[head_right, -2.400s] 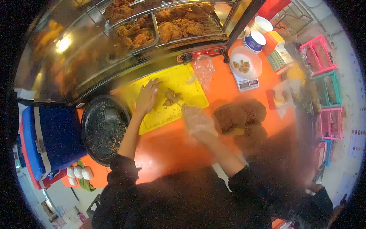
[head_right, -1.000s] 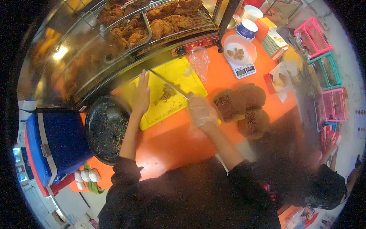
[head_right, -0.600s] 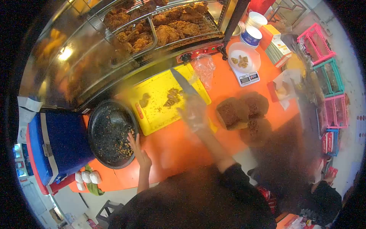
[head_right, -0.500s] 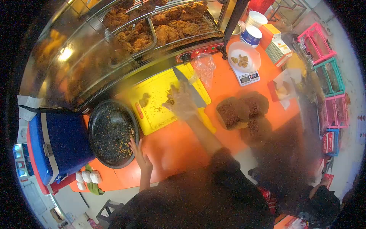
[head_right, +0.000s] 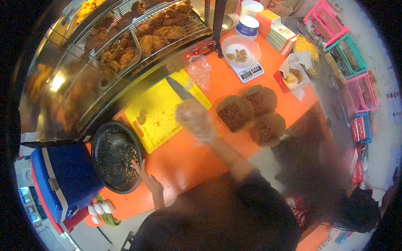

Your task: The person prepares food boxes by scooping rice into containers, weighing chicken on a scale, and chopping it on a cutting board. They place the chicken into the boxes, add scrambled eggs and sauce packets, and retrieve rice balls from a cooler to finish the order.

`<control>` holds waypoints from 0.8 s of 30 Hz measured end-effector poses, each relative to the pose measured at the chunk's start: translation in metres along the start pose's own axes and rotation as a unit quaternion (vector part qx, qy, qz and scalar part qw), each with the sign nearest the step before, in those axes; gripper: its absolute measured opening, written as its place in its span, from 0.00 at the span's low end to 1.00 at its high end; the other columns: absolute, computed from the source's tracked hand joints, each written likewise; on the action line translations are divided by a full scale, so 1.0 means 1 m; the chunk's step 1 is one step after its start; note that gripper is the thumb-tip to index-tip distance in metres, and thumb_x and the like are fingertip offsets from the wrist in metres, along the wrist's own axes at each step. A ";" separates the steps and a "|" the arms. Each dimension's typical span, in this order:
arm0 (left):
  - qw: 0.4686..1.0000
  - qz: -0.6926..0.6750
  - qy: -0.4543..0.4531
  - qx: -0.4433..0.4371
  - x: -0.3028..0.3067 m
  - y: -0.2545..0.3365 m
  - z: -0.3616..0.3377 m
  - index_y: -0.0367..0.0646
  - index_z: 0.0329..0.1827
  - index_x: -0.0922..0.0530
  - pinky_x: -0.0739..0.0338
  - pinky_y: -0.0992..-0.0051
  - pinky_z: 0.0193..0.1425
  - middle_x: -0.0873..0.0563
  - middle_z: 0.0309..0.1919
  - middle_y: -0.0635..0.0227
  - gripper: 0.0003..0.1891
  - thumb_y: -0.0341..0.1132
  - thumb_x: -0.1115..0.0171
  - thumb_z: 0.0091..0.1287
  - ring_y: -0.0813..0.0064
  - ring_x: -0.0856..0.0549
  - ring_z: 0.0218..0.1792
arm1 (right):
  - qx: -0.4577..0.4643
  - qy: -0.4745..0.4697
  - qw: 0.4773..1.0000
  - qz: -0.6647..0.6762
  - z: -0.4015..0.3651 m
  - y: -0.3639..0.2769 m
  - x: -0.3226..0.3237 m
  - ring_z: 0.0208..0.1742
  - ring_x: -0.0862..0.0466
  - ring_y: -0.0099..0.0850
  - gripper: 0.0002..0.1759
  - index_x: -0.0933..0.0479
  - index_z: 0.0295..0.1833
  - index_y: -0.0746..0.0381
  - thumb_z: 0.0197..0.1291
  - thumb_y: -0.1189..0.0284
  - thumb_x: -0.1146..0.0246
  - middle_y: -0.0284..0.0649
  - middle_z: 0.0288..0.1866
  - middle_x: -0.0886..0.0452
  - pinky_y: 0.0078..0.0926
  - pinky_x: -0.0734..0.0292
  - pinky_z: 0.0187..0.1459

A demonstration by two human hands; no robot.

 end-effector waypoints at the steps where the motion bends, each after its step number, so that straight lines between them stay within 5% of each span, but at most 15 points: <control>1: 1.000 -0.004 -0.005 0.005 -0.001 0.000 -0.001 0.37 0.65 0.36 0.60 0.48 0.73 0.51 0.72 0.46 0.34 0.57 0.73 0.72 0.42 0.54 0.73 | -0.076 -0.017 0.992 -0.100 0.002 0.001 0.033 0.44 0.22 0.40 0.08 0.24 0.40 0.60 0.59 0.68 0.42 0.41 0.40 0.23 0.34 0.25 0.43; 2: 1.000 -0.008 -0.007 0.009 -0.002 0.000 -0.001 0.37 0.65 0.36 0.60 0.49 0.73 0.51 0.72 0.46 0.34 0.57 0.73 0.72 0.42 0.54 0.73 | -0.148 -0.049 0.967 -0.201 0.003 0.001 0.066 0.46 0.22 0.41 0.09 0.24 0.42 0.60 0.60 0.67 0.43 0.43 0.42 0.23 0.34 0.25 0.43; 5: 1.000 -0.016 -0.020 -0.007 -0.011 0.003 0.001 0.35 0.65 0.36 0.60 0.49 0.73 0.52 0.72 0.44 0.34 0.57 0.72 0.72 0.42 0.54 0.72 | -0.170 -0.049 0.930 -0.323 -0.002 0.012 0.106 0.48 0.22 0.42 0.09 0.23 0.43 0.59 0.59 0.68 0.42 0.45 0.43 0.22 0.35 0.25 0.44; 7: 0.999 -0.024 -0.030 -0.019 -0.016 0.007 0.005 0.35 0.65 0.36 0.60 0.49 0.73 0.52 0.72 0.44 0.34 0.57 0.72 0.72 0.41 0.54 0.72 | -0.362 -0.197 0.876 -0.250 -0.017 0.055 0.094 0.49 0.21 0.42 0.09 0.22 0.43 0.60 0.58 0.70 0.42 0.45 0.45 0.22 0.34 0.25 0.44; 8: 0.999 -0.030 -0.036 -0.028 -0.020 0.010 0.007 0.35 0.65 0.36 0.59 0.50 0.73 0.52 0.72 0.44 0.34 0.57 0.71 0.72 0.42 0.54 0.73 | -0.360 -0.199 0.876 -0.251 -0.027 0.071 0.094 0.49 0.21 0.42 0.09 0.22 0.43 0.60 0.58 0.70 0.42 0.45 0.45 0.22 0.34 0.25 0.44; 10: 0.998 -0.032 -0.046 -0.036 -0.022 0.010 0.009 0.35 0.64 0.36 0.59 0.50 0.73 0.52 0.72 0.43 0.34 0.56 0.71 0.72 0.42 0.54 0.73 | -0.106 -0.253 0.901 -0.335 -0.041 0.075 0.074 0.50 0.22 0.43 0.12 0.23 0.46 0.62 0.57 0.72 0.41 0.47 0.46 0.22 0.34 0.25 0.45; 14: 0.996 -0.073 -0.037 -0.030 -0.022 0.011 0.012 0.35 0.63 0.34 0.57 0.51 0.73 0.50 0.72 0.44 0.32 0.55 0.67 0.72 0.43 0.51 0.72 | -0.054 -0.226 0.890 -0.393 -0.032 0.004 0.079 0.51 0.23 0.43 0.16 0.26 0.49 0.64 0.55 0.71 0.40 0.49 0.47 0.24 0.35 0.26 0.47; 17: 0.998 -0.062 -0.027 0.003 -0.018 0.000 0.037 0.35 0.63 0.33 0.47 0.54 0.69 0.43 0.69 0.47 0.25 0.46 0.56 0.71 0.46 0.40 0.67 | -0.194 -0.248 0.854 -0.413 -0.063 0.012 0.044 0.51 0.25 0.43 0.21 0.28 0.52 0.67 0.52 0.71 0.38 0.50 0.50 0.26 0.34 0.27 0.49; 19: 0.998 0.014 -0.040 0.035 -0.025 -0.014 0.069 0.35 0.63 0.34 0.34 0.59 0.61 0.33 0.60 0.51 0.24 0.34 0.46 0.66 0.48 0.29 0.58 | 0.079 -0.194 0.928 -0.308 -0.083 0.017 -0.005 0.46 0.24 0.43 0.24 0.31 0.54 0.69 0.51 0.70 0.38 0.50 0.48 0.26 0.34 0.26 0.48; 20: 0.997 0.059 -0.042 0.036 -0.031 -0.023 0.091 0.36 0.64 0.35 0.29 0.62 0.55 0.29 0.55 0.53 0.26 0.28 0.42 0.62 0.50 0.25 0.52 | 0.088 -0.198 0.927 -0.305 -0.082 0.021 -0.016 0.46 0.24 0.43 0.24 0.31 0.54 0.69 0.51 0.70 0.38 0.50 0.48 0.26 0.34 0.26 0.48; 22: 0.998 0.063 0.011 -0.001 -0.029 -0.020 0.134 0.36 0.63 0.33 0.25 0.62 0.49 0.26 0.46 0.51 0.26 0.26 0.42 0.59 0.49 0.24 0.48 | -0.017 -0.327 0.831 -0.450 -0.079 0.045 -0.043 0.45 0.24 0.43 0.27 0.34 0.58 0.68 0.52 0.71 0.40 0.52 0.45 0.25 0.35 0.25 0.46; 24: 0.994 0.056 -0.047 0.075 -0.054 -0.063 0.167 0.39 0.59 0.29 0.25 0.61 0.48 0.24 0.45 0.51 0.25 0.26 0.41 0.56 0.51 0.23 0.46 | -0.089 -0.295 0.872 -0.381 -0.052 0.026 -0.030 0.45 0.23 0.44 0.28 0.35 0.60 0.67 0.53 0.71 0.41 0.54 0.45 0.25 0.37 0.25 0.46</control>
Point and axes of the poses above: each hand's wrist, its own z-axis towards the middle knuckle, its own x-axis out of the back of the hand, y = z × x, the point moved 6 cm from there along z, towards the middle knuckle
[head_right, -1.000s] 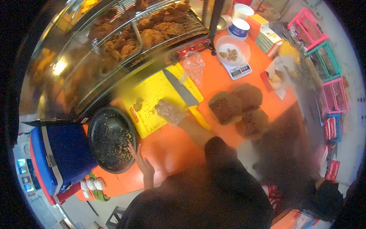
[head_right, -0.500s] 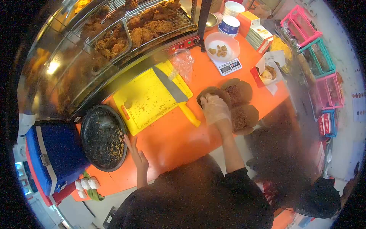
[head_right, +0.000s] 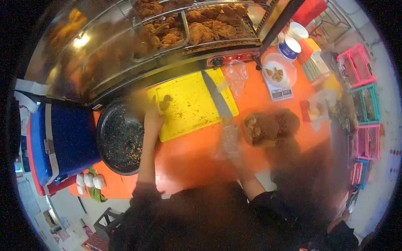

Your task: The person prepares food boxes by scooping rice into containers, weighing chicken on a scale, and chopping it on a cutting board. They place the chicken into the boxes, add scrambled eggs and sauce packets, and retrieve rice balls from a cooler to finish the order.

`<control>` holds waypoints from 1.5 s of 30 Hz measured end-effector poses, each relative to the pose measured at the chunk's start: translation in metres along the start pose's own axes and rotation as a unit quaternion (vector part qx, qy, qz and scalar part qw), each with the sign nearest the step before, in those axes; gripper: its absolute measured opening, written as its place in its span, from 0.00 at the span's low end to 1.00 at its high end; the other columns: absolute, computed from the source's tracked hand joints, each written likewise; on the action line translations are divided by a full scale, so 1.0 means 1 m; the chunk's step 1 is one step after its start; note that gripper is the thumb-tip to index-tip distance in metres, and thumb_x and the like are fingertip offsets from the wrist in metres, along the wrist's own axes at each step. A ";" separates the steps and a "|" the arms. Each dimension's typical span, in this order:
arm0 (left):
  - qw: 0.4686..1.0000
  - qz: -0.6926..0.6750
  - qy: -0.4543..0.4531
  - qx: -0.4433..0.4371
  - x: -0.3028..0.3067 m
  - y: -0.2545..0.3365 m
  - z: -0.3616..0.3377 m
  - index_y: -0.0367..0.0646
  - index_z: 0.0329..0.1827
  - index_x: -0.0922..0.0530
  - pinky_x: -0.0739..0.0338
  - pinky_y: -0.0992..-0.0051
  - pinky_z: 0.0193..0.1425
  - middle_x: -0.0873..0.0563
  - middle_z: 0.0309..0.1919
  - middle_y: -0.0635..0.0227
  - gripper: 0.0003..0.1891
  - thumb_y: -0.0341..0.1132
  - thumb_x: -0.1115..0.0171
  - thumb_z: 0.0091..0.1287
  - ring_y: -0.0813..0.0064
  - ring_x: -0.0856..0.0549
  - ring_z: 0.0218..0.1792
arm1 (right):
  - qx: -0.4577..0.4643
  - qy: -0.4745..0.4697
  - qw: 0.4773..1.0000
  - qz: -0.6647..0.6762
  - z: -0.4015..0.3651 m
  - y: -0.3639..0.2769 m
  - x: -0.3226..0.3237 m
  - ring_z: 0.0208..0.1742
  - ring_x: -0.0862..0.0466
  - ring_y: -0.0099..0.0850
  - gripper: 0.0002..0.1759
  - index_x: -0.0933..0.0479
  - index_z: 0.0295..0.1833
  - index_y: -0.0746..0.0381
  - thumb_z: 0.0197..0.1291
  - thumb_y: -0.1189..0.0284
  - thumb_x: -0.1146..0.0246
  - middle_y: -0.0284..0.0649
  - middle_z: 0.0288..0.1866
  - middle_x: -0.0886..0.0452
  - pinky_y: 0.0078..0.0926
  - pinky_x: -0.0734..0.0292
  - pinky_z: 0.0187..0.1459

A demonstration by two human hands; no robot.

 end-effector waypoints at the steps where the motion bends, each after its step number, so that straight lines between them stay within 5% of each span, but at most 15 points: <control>1: 1.000 -0.002 0.004 0.003 -0.007 -0.012 0.017 0.39 0.59 0.29 0.25 0.61 0.48 0.24 0.45 0.51 0.25 0.26 0.41 0.56 0.51 0.23 0.46 | -0.026 0.001 0.998 0.050 0.003 0.006 -0.001 0.45 0.23 0.45 0.28 0.36 0.61 0.66 0.53 0.71 0.41 0.55 0.44 0.25 0.38 0.25 0.46; 4: 0.982 0.020 -0.177 0.056 -0.040 -0.037 0.047 0.41 0.57 0.27 0.24 0.61 0.48 0.24 0.46 0.50 0.25 0.26 0.39 0.52 0.53 0.23 0.47 | -0.105 -0.031 0.980 0.164 0.014 0.030 -0.033 0.43 0.20 0.47 0.28 0.37 0.62 0.64 0.55 0.71 0.43 0.57 0.40 0.24 0.43 0.24 0.43; 7: 0.953 -0.061 -0.283 -0.088 -0.069 -0.023 0.044 0.44 0.57 0.26 0.25 0.62 0.50 0.24 0.48 0.49 0.26 0.27 0.38 0.51 0.54 0.22 0.47 | -0.146 -0.127 0.975 0.109 0.016 0.014 0.009 0.35 0.19 0.49 0.26 0.38 0.62 0.63 0.58 0.71 0.44 0.54 0.31 0.22 0.45 0.23 0.37; 12: 0.958 -0.091 -0.270 -0.032 -0.058 0.027 0.007 0.45 0.59 0.27 0.26 0.63 0.53 0.24 0.53 0.50 0.26 0.30 0.37 0.52 0.54 0.22 0.50 | -0.094 -0.009 0.984 0.151 -0.005 0.024 -0.004 0.35 0.19 0.49 0.24 0.37 0.61 0.63 0.59 0.70 0.44 0.52 0.30 0.22 0.42 0.22 0.37; 18: 0.992 -0.112 -0.046 -0.038 0.035 0.041 -0.018 0.40 0.60 0.30 0.28 0.64 0.56 0.25 0.54 0.51 0.24 0.28 0.40 0.57 0.54 0.25 0.55 | 0.004 0.040 0.994 0.099 0.016 -0.002 -0.013 0.50 0.24 0.44 0.24 0.34 0.61 0.62 0.57 0.73 0.45 0.50 0.48 0.24 0.38 0.29 0.51; 23: 0.983 -0.105 0.141 -0.045 0.075 0.044 -0.086 0.37 0.54 0.27 0.32 0.63 0.59 0.26 0.52 0.52 0.18 0.23 0.43 0.59 0.54 0.26 0.55 | 0.394 0.140 0.879 0.229 0.142 -0.182 -0.034 0.63 0.30 0.39 0.24 0.29 0.59 0.62 0.53 0.77 0.45 0.44 0.61 0.28 0.34 0.37 0.66; 24: 0.980 -0.089 0.172 -0.051 0.081 0.042 -0.099 0.36 0.52 0.26 0.33 0.62 0.60 0.25 0.51 0.52 0.16 0.23 0.44 0.59 0.54 0.27 0.55 | 0.401 0.037 0.888 0.221 0.174 -0.225 -0.044 0.62 0.28 0.40 0.23 0.33 0.62 0.63 0.60 0.74 0.46 0.44 0.57 0.24 0.35 0.36 0.65; 27: 0.978 -0.091 0.185 -0.008 0.084 0.030 -0.139 0.37 0.49 0.25 0.33 0.62 0.60 0.26 0.50 0.53 0.14 0.23 0.43 0.59 0.55 0.27 0.54 | 0.485 0.116 0.813 0.299 0.214 -0.287 -0.042 0.60 0.27 0.41 0.23 0.30 0.60 0.59 0.57 0.77 0.45 0.42 0.56 0.23 0.36 0.33 0.63; 29: 0.982 -0.073 0.171 0.035 0.086 0.024 -0.160 0.37 0.49 0.24 0.34 0.62 0.60 0.27 0.50 0.54 0.14 0.23 0.44 0.59 0.56 0.28 0.54 | 0.530 -0.041 0.787 0.314 0.234 -0.314 -0.076 0.57 0.24 0.44 0.25 0.31 0.62 0.52 0.56 0.76 0.43 0.43 0.56 0.23 0.37 0.29 0.59; 32: 0.977 -0.098 0.172 0.078 0.079 0.004 -0.180 0.37 0.48 0.24 0.34 0.63 0.60 0.28 0.50 0.55 0.13 0.24 0.44 0.60 0.57 0.28 0.54 | 0.476 -0.139 0.842 0.213 0.231 -0.303 -0.064 0.54 0.22 0.45 0.27 0.32 0.63 0.46 0.56 0.73 0.42 0.44 0.59 0.25 0.37 0.28 0.58; 36: 0.979 -0.079 0.175 0.069 0.080 -0.006 -0.173 0.37 0.48 0.24 0.33 0.63 0.59 0.28 0.50 0.55 0.13 0.23 0.45 0.60 0.57 0.27 0.54 | 0.502 -0.109 0.839 0.182 0.223 -0.283 -0.049 0.55 0.23 0.47 0.26 0.31 0.62 0.51 0.55 0.72 0.42 0.45 0.58 0.24 0.39 0.28 0.57; 38: 0.978 -0.090 0.176 0.062 0.084 -0.010 -0.171 0.36 0.48 0.24 0.32 0.64 0.59 0.28 0.50 0.55 0.12 0.22 0.45 0.60 0.57 0.27 0.54 | 0.504 0.254 0.773 0.288 0.207 -0.234 -0.026 0.51 0.22 0.45 0.21 0.27 0.54 0.59 0.52 0.77 0.44 0.44 0.43 0.19 0.41 0.28 0.55; 42: 0.969 -0.120 0.205 0.069 0.088 -0.021 -0.171 0.37 0.48 0.25 0.32 0.64 0.59 0.29 0.51 0.56 0.12 0.22 0.46 0.61 0.58 0.27 0.55 | 0.225 0.012 0.958 0.177 0.164 -0.107 -0.019 0.46 0.21 0.45 0.12 0.24 0.43 0.61 0.54 0.69 0.43 0.46 0.40 0.19 0.43 0.28 0.54; 44: 0.970 -0.120 0.197 0.072 0.085 -0.024 -0.171 0.37 0.48 0.25 0.31 0.64 0.59 0.29 0.52 0.56 0.12 0.22 0.47 0.61 0.58 0.27 0.54 | 0.014 -0.101 0.984 0.147 0.128 -0.062 -0.017 0.44 0.22 0.45 0.11 0.24 0.43 0.61 0.56 0.67 0.43 0.47 0.38 0.20 0.41 0.28 0.53; 45: 0.974 -0.108 0.187 0.065 0.084 -0.023 -0.169 0.37 0.48 0.25 0.31 0.64 0.58 0.30 0.52 0.56 0.13 0.22 0.47 0.61 0.58 0.26 0.54 | 0.012 -0.099 0.985 0.142 0.116 -0.054 -0.031 0.44 0.22 0.45 0.11 0.24 0.43 0.61 0.56 0.67 0.43 0.47 0.38 0.20 0.41 0.28 0.53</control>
Point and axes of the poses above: each hand's wrist, its own z-axis towards the middle knuckle, its own x-axis out of the back of the hand, y = z × x, the point moved 6 cm from there along z, towards the middle knuckle
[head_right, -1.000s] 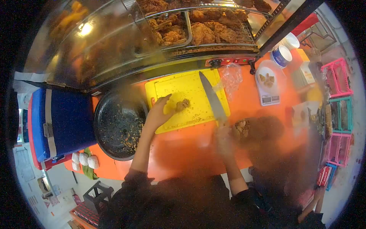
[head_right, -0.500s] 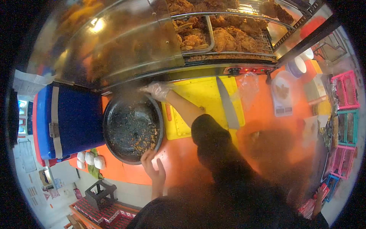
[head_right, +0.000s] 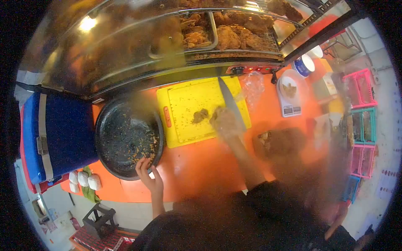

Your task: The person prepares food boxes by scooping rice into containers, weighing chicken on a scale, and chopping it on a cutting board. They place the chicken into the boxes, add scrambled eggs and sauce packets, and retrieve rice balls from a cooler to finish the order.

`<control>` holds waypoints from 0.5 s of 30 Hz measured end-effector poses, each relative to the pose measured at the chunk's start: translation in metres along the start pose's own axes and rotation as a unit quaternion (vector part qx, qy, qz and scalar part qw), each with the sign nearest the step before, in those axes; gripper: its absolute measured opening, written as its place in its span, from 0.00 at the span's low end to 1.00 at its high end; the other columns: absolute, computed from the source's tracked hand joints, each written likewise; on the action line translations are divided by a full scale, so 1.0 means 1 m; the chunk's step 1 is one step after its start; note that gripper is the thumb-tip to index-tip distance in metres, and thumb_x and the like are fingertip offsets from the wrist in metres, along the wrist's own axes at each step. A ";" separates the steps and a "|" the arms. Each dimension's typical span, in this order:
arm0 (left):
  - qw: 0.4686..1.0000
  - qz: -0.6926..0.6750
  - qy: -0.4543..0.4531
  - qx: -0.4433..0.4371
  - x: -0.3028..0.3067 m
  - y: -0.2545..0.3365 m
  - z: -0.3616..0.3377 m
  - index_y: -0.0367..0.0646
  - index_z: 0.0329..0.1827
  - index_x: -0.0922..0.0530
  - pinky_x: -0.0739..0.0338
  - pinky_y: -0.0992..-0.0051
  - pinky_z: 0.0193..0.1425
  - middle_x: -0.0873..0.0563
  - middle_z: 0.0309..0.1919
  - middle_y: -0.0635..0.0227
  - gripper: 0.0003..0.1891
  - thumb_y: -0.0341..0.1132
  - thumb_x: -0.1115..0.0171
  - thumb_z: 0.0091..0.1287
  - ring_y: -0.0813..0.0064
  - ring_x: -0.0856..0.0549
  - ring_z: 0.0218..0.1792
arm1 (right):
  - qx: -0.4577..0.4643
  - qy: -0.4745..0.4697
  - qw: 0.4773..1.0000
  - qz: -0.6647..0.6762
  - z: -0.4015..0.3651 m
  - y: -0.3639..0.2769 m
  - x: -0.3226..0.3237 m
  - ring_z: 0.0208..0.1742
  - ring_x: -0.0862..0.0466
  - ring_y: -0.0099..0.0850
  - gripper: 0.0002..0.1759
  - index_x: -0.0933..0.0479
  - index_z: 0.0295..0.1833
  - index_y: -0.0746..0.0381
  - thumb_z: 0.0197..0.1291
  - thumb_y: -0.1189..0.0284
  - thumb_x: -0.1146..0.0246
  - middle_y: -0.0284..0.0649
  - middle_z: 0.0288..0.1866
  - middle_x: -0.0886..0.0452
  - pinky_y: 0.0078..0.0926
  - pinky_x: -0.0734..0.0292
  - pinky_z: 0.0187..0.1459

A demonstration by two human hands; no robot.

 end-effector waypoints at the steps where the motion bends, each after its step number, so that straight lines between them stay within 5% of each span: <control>1: 1.000 -0.005 -0.001 0.000 -0.002 0.001 0.001 0.37 0.48 0.25 0.31 0.64 0.58 0.30 0.52 0.56 0.13 0.22 0.47 0.61 0.58 0.26 0.54 | 0.056 0.036 0.997 0.029 -0.005 0.009 -0.020 0.44 0.22 0.45 0.11 0.25 0.43 0.61 0.56 0.68 0.42 0.46 0.39 0.20 0.41 0.28 0.52; 6: 0.996 -0.001 -0.052 -0.072 -0.013 0.026 0.015 0.38 0.48 0.24 0.30 0.65 0.58 0.29 0.52 0.55 0.13 0.22 0.47 0.60 0.58 0.26 0.54 | 0.185 0.196 0.948 0.167 -0.076 -0.006 0.029 0.45 0.23 0.45 0.13 0.27 0.43 0.64 0.60 0.66 0.44 0.46 0.45 0.23 0.40 0.27 0.48; 8: 0.994 -0.004 -0.053 -0.092 -0.017 0.032 0.018 0.38 0.48 0.24 0.30 0.65 0.57 0.29 0.52 0.55 0.13 0.22 0.47 0.60 0.58 0.26 0.54 | -0.078 0.185 0.979 -0.017 -0.096 0.022 0.053 0.47 0.23 0.43 0.14 0.28 0.44 0.67 0.60 0.66 0.45 0.48 0.51 0.26 0.38 0.26 0.47; 12: 0.993 -0.017 -0.054 -0.108 -0.039 0.044 0.026 0.38 0.48 0.23 0.31 0.65 0.58 0.28 0.52 0.56 0.13 0.22 0.46 0.60 0.58 0.27 0.54 | -0.096 0.177 0.979 -0.038 -0.095 0.077 -0.002 0.43 0.21 0.42 0.17 0.31 0.50 0.69 0.60 0.68 0.42 0.47 0.34 0.23 0.37 0.26 0.42; 15: 0.988 -0.061 -0.075 -0.119 -0.055 0.061 0.042 0.38 0.49 0.23 0.33 0.64 0.60 0.27 0.52 0.56 0.14 0.23 0.45 0.59 0.57 0.27 0.54 | -0.199 0.173 0.931 0.252 -0.094 0.097 -0.011 0.42 0.21 0.45 0.13 0.30 0.47 0.67 0.63 0.68 0.46 0.51 0.36 0.24 0.42 0.26 0.41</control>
Point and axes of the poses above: each hand's wrist, its own z-axis towards the middle knuckle, its own x-axis out of the back of the hand, y = z × x, the point moved 6 cm from there along z, towards the middle knuckle
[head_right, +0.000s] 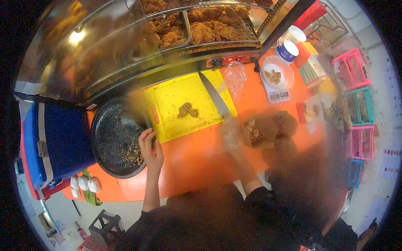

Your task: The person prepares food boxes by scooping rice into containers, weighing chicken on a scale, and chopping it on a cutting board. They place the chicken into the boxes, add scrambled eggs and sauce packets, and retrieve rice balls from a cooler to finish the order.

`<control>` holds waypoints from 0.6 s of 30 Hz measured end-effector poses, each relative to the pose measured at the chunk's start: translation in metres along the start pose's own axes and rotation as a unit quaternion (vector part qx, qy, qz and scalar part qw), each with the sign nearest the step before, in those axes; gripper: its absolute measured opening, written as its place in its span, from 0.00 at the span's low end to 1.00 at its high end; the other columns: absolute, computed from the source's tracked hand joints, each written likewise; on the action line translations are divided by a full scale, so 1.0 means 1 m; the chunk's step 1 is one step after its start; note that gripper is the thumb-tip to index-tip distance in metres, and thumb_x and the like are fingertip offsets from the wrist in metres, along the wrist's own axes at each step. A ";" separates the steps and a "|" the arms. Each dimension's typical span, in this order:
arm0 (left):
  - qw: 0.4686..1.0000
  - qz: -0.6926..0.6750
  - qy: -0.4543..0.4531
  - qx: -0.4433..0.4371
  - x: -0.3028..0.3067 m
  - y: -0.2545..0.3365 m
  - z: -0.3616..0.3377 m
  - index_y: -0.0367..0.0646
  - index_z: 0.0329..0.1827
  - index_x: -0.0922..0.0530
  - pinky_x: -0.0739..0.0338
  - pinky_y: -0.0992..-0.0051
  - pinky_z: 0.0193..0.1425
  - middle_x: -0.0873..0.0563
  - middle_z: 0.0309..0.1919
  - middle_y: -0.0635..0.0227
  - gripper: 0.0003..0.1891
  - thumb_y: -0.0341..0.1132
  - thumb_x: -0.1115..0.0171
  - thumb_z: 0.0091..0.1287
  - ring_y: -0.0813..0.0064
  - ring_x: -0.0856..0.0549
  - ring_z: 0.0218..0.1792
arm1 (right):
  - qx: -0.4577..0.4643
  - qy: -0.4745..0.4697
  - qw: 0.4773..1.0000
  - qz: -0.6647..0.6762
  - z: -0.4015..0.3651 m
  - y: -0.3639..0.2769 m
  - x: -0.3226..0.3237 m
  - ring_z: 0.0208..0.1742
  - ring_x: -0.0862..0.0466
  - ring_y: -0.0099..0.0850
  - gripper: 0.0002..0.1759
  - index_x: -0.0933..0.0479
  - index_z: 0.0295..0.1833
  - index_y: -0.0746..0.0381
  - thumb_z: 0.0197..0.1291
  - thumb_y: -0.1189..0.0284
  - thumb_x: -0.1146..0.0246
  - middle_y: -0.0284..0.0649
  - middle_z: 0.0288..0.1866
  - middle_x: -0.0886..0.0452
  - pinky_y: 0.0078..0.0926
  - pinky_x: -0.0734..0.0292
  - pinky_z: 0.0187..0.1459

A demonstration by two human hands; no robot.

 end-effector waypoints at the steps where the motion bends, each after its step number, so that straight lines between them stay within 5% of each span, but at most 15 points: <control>1: 0.999 0.016 -0.022 -0.018 -0.005 0.002 0.008 0.39 0.48 0.23 0.33 0.64 0.61 0.27 0.53 0.55 0.13 0.24 0.45 0.60 0.56 0.27 0.56 | 0.059 -0.040 0.989 -0.127 -0.008 -0.017 0.012 0.41 0.21 0.46 0.13 0.30 0.45 0.66 0.64 0.66 0.47 0.52 0.36 0.24 0.42 0.25 0.40; 2: 0.998 0.031 -0.042 -0.036 -0.012 0.004 0.020 0.39 0.48 0.23 0.34 0.64 0.61 0.27 0.55 0.55 0.13 0.24 0.45 0.60 0.54 0.28 0.58 | 0.118 -0.078 0.957 -0.252 -0.013 -0.032 0.019 0.40 0.21 0.47 0.14 0.30 0.43 0.65 0.65 0.64 0.49 0.53 0.37 0.23 0.43 0.25 0.39; 6: 0.981 0.095 -0.087 -0.144 -0.039 0.018 0.076 0.46 0.63 0.31 0.48 0.51 0.71 0.37 0.68 0.56 0.21 0.35 0.50 0.66 0.51 0.43 0.71 | 0.258 -0.122 0.935 -0.208 -0.022 -0.065 0.032 0.39 0.20 0.45 0.16 0.30 0.40 0.63 0.67 0.59 0.51 0.49 0.36 0.21 0.41 0.24 0.37; 8: 0.972 0.149 -0.130 -0.127 -0.077 -0.011 0.097 0.48 0.66 0.33 0.51 0.50 0.71 0.39 0.70 0.59 0.22 0.39 0.54 0.68 0.52 0.45 0.72 | 0.436 -0.145 0.814 -0.355 -0.025 -0.097 0.013 0.39 0.18 0.43 0.16 0.28 0.42 0.60 0.67 0.58 0.52 0.44 0.34 0.19 0.38 0.23 0.38; 12: 0.948 0.208 -0.234 -0.049 -0.126 -0.073 0.083 0.52 0.69 0.36 0.53 0.49 0.72 0.43 0.72 0.64 0.23 0.44 0.63 0.73 0.57 0.47 0.73 | 0.350 -0.179 0.848 -0.356 0.004 -0.097 -0.005 0.38 0.17 0.40 0.16 0.26 0.42 0.58 0.68 0.59 0.53 0.42 0.32 0.18 0.35 0.22 0.38; 18: 0.962 0.181 -0.202 -0.025 -0.132 -0.083 0.077 0.46 0.64 0.32 0.43 0.56 0.70 0.33 0.67 0.62 0.22 0.42 0.63 0.73 0.60 0.36 0.68 | 0.316 -0.192 0.833 -0.411 0.010 -0.073 -0.027 0.36 0.17 0.39 0.18 0.27 0.39 0.61 0.68 0.59 0.54 0.44 0.32 0.18 0.34 0.22 0.34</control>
Point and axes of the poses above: each hand's wrist, its own z-axis towards the middle knuckle, its own x-axis out of the back of the hand, y = z × x, the point moved 6 cm from there along z, towards the middle knuckle
